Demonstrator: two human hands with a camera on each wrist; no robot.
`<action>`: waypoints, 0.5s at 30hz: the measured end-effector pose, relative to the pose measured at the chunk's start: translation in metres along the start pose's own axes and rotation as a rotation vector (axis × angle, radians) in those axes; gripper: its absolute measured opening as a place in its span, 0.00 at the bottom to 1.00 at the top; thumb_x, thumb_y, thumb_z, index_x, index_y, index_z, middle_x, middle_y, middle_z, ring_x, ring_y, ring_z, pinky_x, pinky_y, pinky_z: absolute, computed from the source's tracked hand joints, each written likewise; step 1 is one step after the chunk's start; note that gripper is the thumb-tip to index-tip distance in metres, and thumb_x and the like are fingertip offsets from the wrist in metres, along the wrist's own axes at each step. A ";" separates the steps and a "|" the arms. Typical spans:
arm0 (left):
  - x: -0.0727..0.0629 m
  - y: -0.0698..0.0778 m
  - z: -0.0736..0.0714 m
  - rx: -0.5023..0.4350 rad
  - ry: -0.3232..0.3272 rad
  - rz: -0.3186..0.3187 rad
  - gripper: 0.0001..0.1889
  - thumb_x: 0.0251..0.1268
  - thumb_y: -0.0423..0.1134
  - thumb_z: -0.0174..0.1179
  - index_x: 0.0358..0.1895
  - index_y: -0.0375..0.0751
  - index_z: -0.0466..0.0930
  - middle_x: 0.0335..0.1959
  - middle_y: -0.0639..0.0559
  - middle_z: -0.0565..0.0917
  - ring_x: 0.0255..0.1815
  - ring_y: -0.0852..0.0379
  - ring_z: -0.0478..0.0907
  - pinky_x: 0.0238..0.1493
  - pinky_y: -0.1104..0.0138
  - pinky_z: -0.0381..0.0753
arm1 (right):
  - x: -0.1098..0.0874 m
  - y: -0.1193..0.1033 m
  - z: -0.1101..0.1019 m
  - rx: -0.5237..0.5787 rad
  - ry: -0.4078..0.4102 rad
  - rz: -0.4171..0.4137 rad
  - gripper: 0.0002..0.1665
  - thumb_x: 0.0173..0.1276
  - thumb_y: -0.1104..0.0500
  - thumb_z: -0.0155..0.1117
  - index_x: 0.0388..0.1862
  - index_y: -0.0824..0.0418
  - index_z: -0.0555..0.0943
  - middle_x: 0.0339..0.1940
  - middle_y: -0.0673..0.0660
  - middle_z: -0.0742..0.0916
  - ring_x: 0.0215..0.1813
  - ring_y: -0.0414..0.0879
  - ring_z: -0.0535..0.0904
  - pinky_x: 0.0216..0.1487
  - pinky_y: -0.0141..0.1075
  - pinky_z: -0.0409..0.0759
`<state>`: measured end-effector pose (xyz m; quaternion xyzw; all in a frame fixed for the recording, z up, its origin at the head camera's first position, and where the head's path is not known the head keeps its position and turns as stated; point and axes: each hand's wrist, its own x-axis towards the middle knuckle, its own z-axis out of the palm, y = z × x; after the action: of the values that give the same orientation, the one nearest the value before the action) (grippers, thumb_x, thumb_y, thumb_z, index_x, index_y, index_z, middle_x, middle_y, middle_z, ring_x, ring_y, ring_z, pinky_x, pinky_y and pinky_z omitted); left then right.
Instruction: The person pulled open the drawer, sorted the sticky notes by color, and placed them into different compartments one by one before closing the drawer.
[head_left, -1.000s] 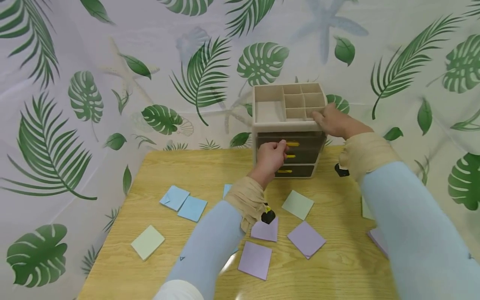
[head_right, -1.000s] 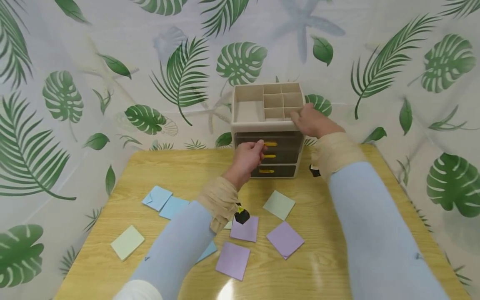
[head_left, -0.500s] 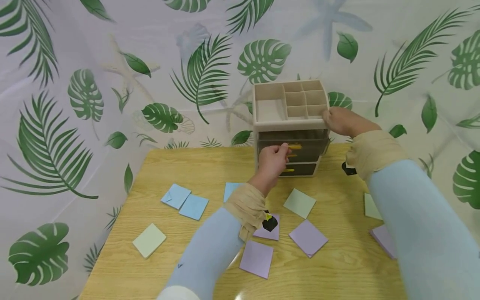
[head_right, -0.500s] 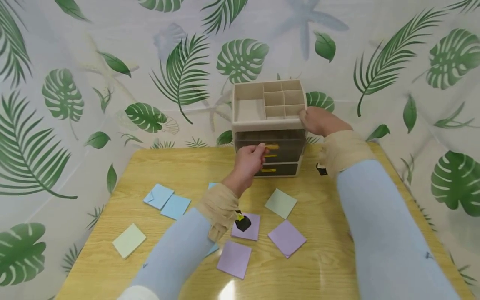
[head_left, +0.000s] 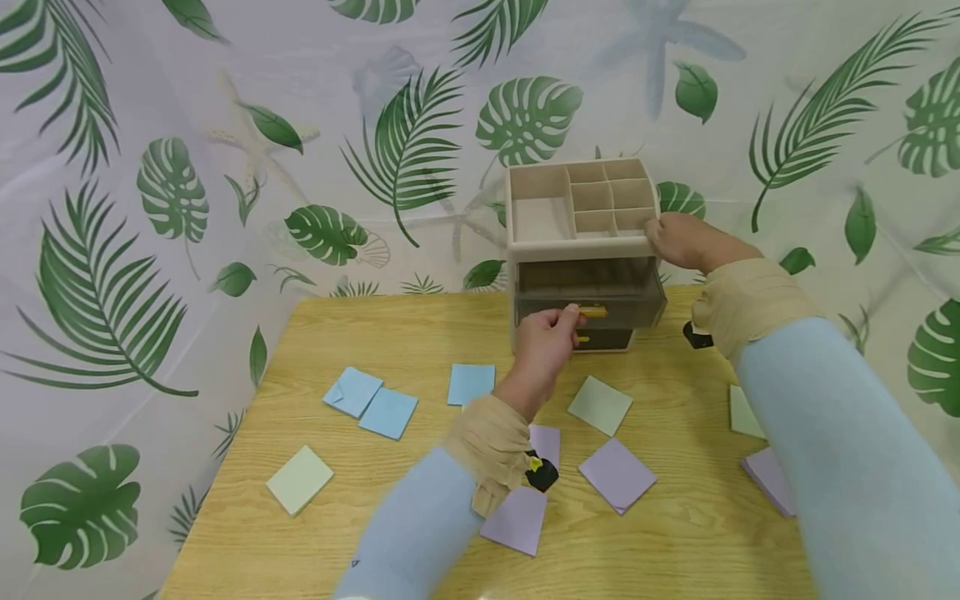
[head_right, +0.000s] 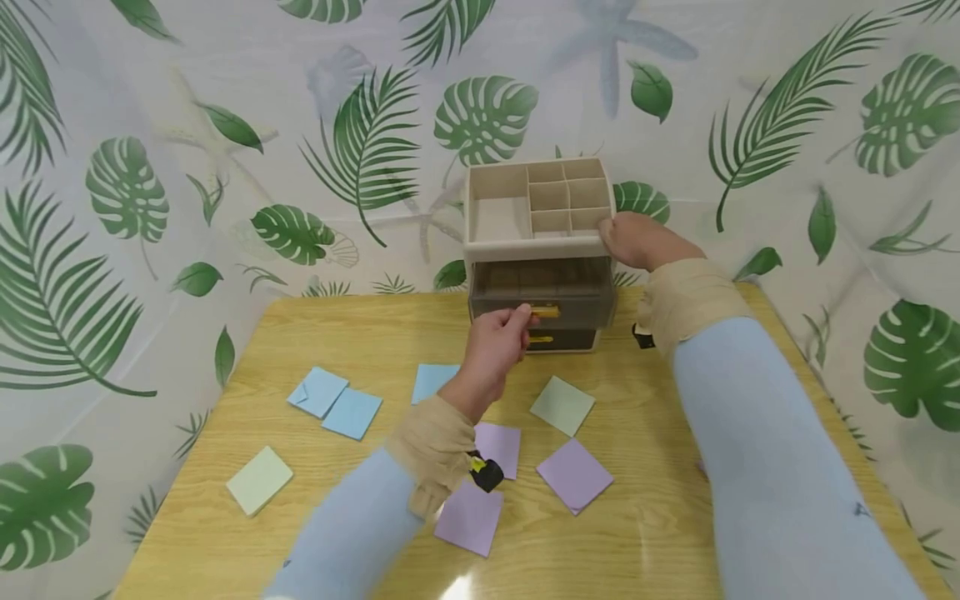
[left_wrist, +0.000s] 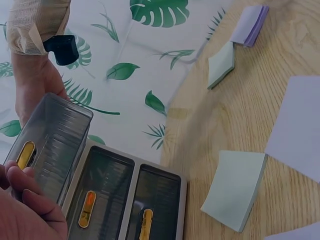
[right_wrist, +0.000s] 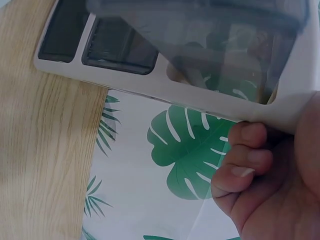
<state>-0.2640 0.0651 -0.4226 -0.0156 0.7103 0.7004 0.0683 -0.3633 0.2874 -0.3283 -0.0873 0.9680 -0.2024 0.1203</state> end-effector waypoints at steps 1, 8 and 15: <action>-0.002 0.000 0.000 -0.010 0.002 -0.002 0.19 0.72 0.50 0.53 0.35 0.39 0.86 0.18 0.54 0.75 0.18 0.61 0.66 0.21 0.68 0.64 | 0.000 -0.001 0.000 -0.009 0.007 0.000 0.41 0.74 0.49 0.14 0.63 0.81 0.61 0.55 0.78 0.72 0.48 0.64 0.69 0.51 0.55 0.65; -0.013 -0.004 -0.004 -0.019 0.004 0.011 0.19 0.73 0.49 0.54 0.36 0.36 0.86 0.19 0.53 0.76 0.21 0.60 0.69 0.20 0.69 0.66 | -0.007 -0.003 0.007 -0.054 0.055 0.027 0.41 0.75 0.49 0.14 0.58 0.80 0.66 0.52 0.77 0.74 0.45 0.63 0.71 0.50 0.55 0.67; -0.022 -0.006 -0.009 -0.007 -0.014 0.040 0.20 0.72 0.49 0.54 0.36 0.33 0.85 0.19 0.51 0.76 0.18 0.61 0.66 0.17 0.70 0.63 | -0.014 -0.006 0.017 -0.043 0.128 0.025 0.39 0.75 0.51 0.15 0.51 0.78 0.69 0.51 0.77 0.74 0.45 0.64 0.71 0.50 0.56 0.67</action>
<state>-0.2425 0.0547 -0.4263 0.0031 0.7077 0.7040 0.0591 -0.3450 0.2788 -0.3379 -0.0647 0.9788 -0.1850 0.0586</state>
